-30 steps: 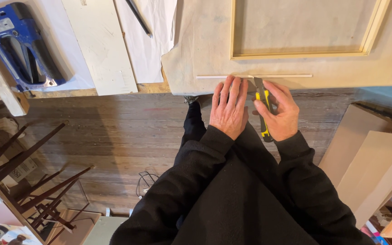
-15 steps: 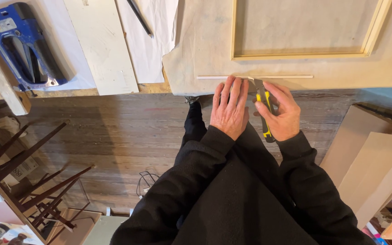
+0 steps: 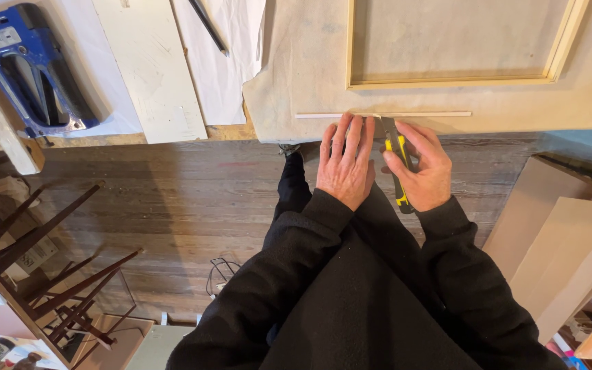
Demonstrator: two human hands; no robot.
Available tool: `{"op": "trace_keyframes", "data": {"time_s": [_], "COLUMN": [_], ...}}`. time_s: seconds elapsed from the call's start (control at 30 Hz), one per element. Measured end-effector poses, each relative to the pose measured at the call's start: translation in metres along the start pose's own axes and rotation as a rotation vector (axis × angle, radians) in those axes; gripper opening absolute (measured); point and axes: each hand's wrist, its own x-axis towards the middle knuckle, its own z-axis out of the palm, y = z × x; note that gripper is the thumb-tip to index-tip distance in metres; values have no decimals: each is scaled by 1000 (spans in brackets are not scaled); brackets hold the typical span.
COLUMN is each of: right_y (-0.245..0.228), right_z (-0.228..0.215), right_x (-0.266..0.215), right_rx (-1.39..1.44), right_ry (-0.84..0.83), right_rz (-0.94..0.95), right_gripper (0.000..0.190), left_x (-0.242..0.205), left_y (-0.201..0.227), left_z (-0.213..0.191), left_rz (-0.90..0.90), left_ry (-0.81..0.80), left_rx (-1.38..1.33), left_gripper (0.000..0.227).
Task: Cutting and preparing small plastic strips to fit inside a picture frame using a utility knife.
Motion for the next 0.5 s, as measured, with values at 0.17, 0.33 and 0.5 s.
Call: {"op": "trace_keyframes", "data": {"time_s": [0.17,0.33,0.5], "right_y": [6,4,0], "right_z": [0,1,0], "right_x": [0,1,0], "right_rx": [-30,-37,-49], "right_ry": [-15,-9,2], "right_rz": [7,-2,5], "right_gripper": [54,53,52], "left_x": [2,5,6], "left_y": [1,2,4], "left_z": [-4,-2,-3], "left_rz": [2,0,-4], "left_ry": [12,34,36], "left_rx": [11,30,50], "left_gripper": [85,80,85]}}
